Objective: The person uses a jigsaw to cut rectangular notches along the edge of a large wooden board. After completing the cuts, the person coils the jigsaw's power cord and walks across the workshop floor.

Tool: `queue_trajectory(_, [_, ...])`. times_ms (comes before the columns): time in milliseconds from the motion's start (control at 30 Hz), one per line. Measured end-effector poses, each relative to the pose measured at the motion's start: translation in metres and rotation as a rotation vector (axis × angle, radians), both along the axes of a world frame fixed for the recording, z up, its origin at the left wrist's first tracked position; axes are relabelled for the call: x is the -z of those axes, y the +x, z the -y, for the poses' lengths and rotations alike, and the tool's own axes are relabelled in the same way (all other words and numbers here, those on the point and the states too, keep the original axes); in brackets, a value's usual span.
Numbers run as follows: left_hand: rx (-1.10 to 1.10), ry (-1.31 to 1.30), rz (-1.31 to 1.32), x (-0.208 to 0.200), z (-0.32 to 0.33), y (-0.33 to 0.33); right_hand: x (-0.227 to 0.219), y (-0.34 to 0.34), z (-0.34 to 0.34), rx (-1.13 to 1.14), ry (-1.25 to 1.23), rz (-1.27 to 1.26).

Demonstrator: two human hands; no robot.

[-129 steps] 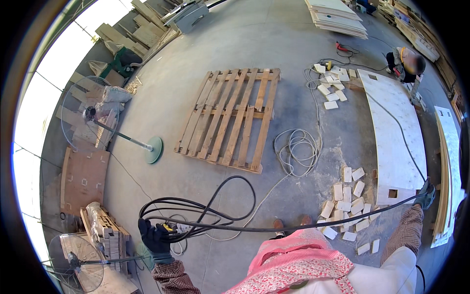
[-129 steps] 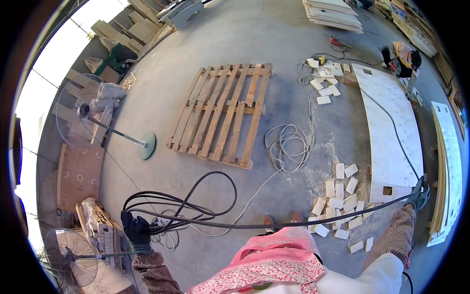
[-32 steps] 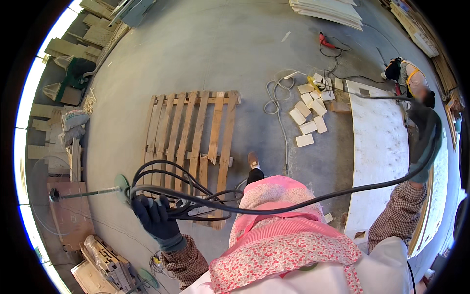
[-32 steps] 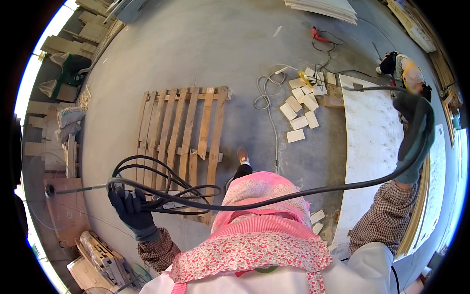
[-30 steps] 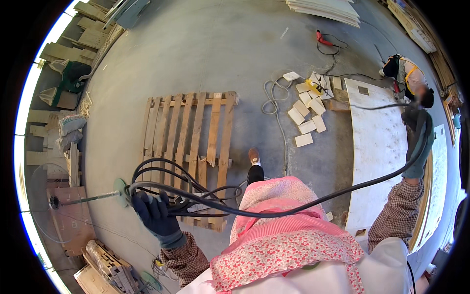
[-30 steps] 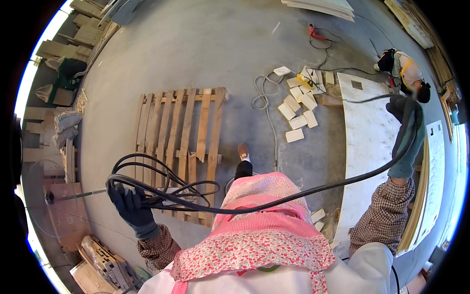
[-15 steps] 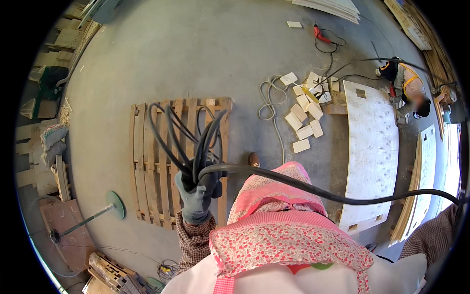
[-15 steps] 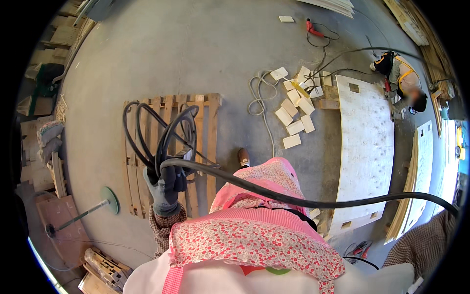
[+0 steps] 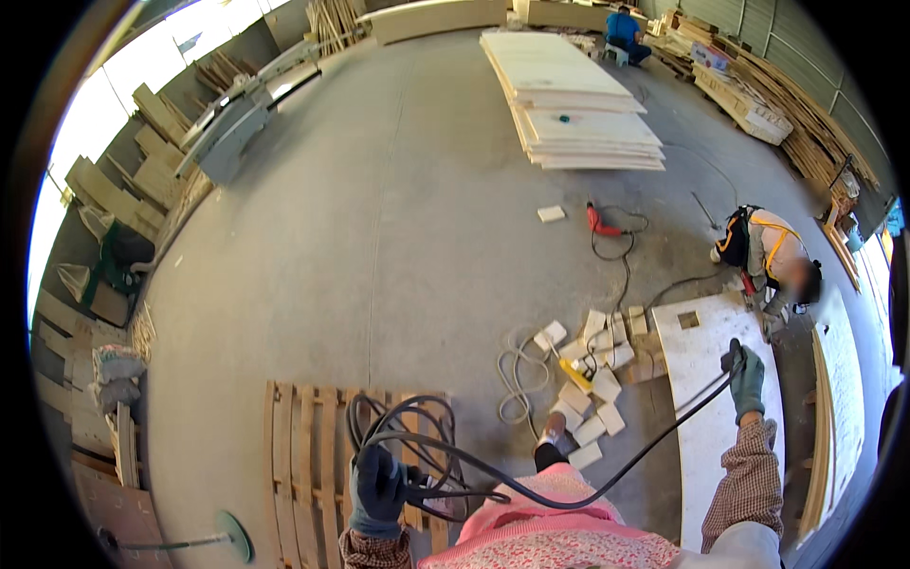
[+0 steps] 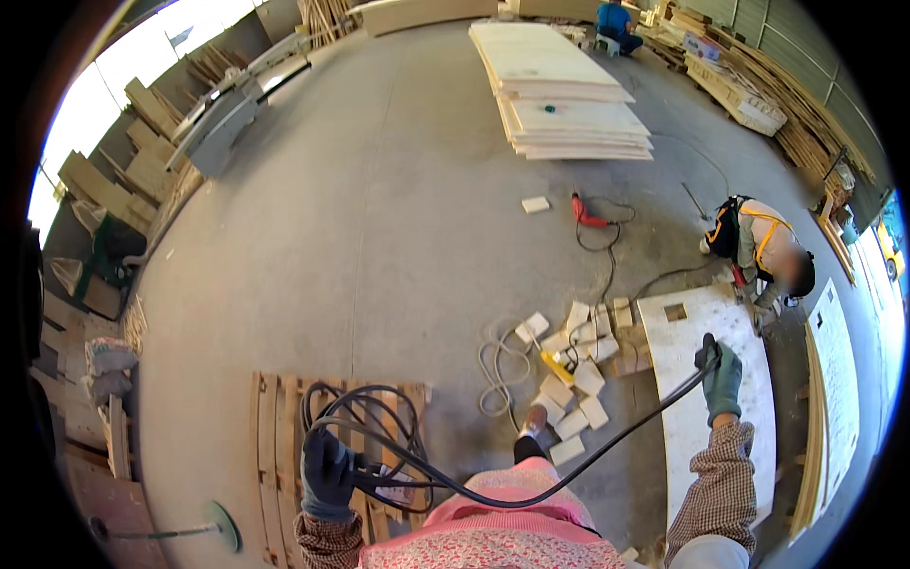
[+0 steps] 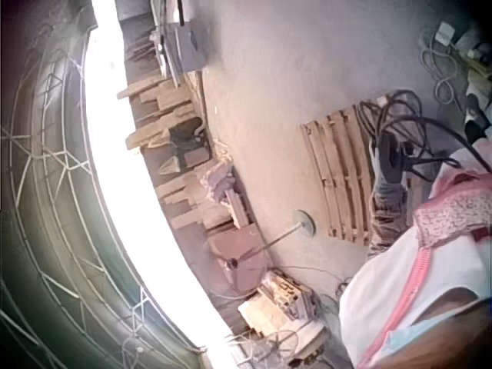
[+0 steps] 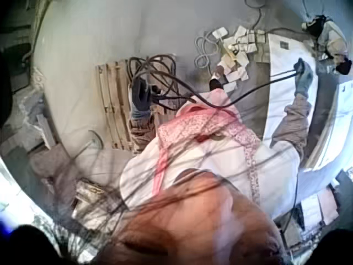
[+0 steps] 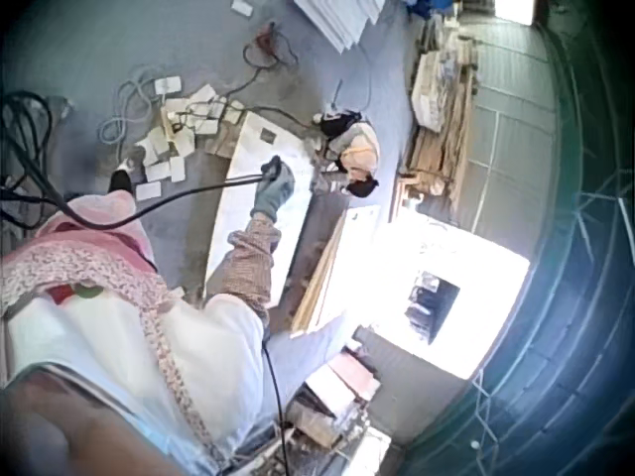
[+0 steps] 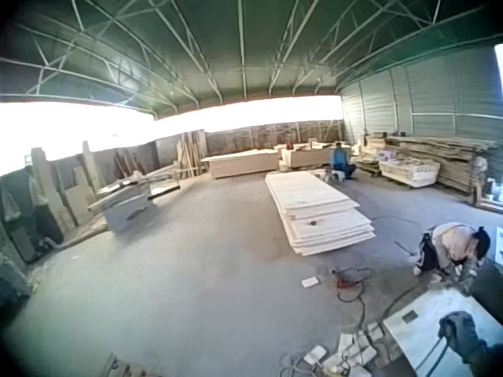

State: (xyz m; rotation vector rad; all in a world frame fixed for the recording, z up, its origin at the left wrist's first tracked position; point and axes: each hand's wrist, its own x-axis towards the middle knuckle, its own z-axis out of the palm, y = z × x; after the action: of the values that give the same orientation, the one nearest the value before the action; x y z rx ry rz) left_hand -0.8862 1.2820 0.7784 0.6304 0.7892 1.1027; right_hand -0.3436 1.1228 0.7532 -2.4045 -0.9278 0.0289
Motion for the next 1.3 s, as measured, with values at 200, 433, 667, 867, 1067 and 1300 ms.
queue_trajectory(200, [-0.127, -0.041, 0.307, -0.017, -0.081, 0.051, 0.035, 0.064, 0.005, 0.411, -0.166, -0.068])
queue_trajectory(433, [-0.081, 0.387, -0.17, -0.027, -0.198, -0.006, 0.1, 0.16, 0.088, 0.563, 0.077, 0.437])
queue_trajectory(667, [-0.682, 0.068, 0.134, -0.02, -0.295, 0.002, 0.221, 0.193, 0.149, 0.629, 0.179, 0.356])
queue_trajectory(867, [-0.497, 0.025, 0.089, -0.006, -0.373, 0.063, 0.142, 0.089, -0.054, 0.098, -0.743, -0.191])
queue_trajectory(1067, [0.01, 0.094, 0.354, 0.016, -0.423, 0.113, 0.087, -0.011, -0.238, -0.435, -0.922, -0.226])
queue_trajectory(1300, [0.414, 0.198, 0.327, 0.034, -0.424, 0.204, -0.029, -0.106, -0.352, -0.985, -1.053, -0.161])
